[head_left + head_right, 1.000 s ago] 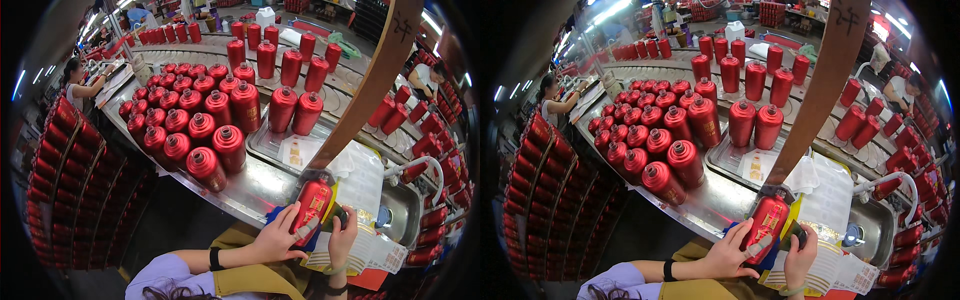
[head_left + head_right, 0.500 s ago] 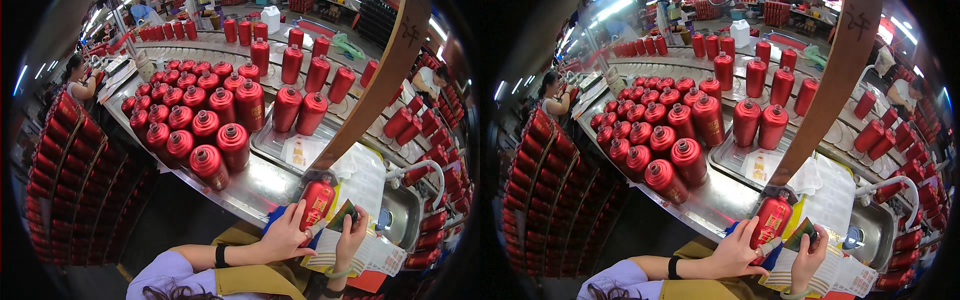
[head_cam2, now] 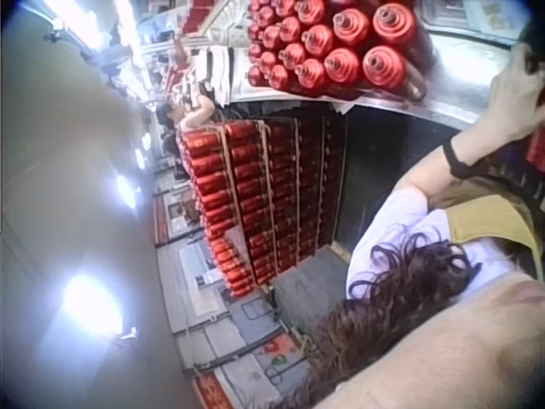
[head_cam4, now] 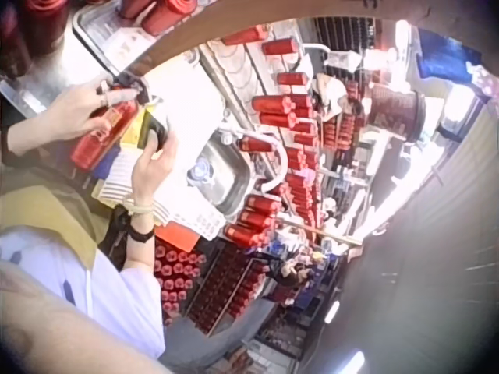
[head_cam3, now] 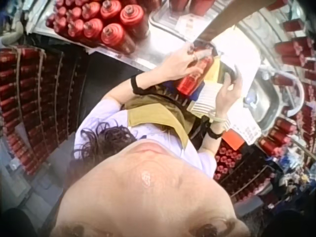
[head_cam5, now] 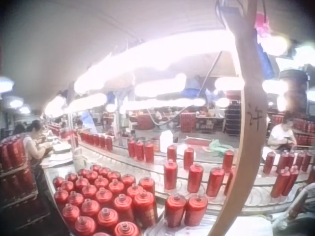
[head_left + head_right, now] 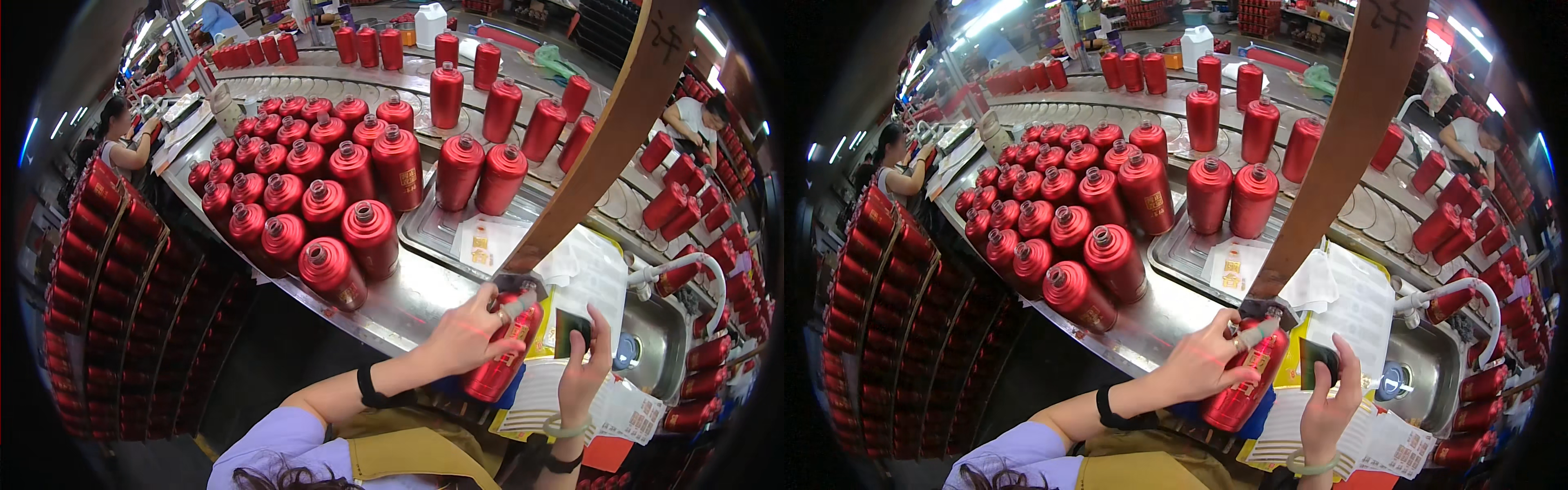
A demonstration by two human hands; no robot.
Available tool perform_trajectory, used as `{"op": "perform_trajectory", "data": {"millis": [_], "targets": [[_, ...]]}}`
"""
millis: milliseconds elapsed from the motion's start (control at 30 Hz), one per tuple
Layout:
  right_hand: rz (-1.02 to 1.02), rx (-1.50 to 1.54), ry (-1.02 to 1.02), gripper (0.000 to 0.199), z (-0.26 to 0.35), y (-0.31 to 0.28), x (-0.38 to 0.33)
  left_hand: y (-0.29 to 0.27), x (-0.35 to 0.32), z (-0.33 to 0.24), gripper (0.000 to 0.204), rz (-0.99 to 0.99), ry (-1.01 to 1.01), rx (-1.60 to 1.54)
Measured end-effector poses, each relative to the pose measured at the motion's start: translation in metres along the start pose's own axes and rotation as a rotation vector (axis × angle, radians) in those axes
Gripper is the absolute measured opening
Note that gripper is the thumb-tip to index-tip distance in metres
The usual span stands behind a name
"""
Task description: Applying labels and gold foil decorations to red liquor bottles on a production line.
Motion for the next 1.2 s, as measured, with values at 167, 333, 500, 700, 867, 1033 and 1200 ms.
{"op": "perform_trajectory", "data": {"millis": [167, 333, 500, 700, 867, 1033, 1200], "targets": [[0.160, -0.297, -0.544, 0.036, 0.062, 0.025, 0.015, 0.000, 0.011, 0.023, 0.046, 0.003, -0.091, -0.169], [0.687, -0.177, -0.967, 0.038, 0.120, 0.075, -0.034, 0.012, -0.019, 0.062, 0.055, -0.064, -0.478, -0.873], [0.435, -0.465, -0.695, 0.027, 0.072, 0.081, 0.046, 0.037, -0.029, 0.066, 0.081, -0.007, -0.647, -1.092], [0.270, -0.295, -0.968, 0.036, 0.067, 0.046, -0.004, 0.032, -0.035, 0.049, 0.087, 0.079, -0.642, -1.180], [0.454, -0.034, -0.946, 0.034, 0.077, 0.040, -0.051, 0.034, -0.030, 0.033, 0.061, 0.111, -0.505, -1.124], [0.030, -0.170, -0.229, 0.033, 0.018, 0.016, 0.005, 0.040, -0.036, 0.027, 0.068, 0.170, -0.521, -1.035], [0.059, 0.347, 0.185, 0.028, -0.021, 0.038, -0.027, 0.037, -0.036, 0.024, 0.072, 0.121, -0.500, -1.065]]}}
Point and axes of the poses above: each hand's wrist, its own x-axis towards the middle knuckle, its own y-axis out of the palm, z = x × y, the point moved 8 cm from there along x, towards the middle knuckle, and after that the axes turned 1 degree about -y, right-handed, at the moved point
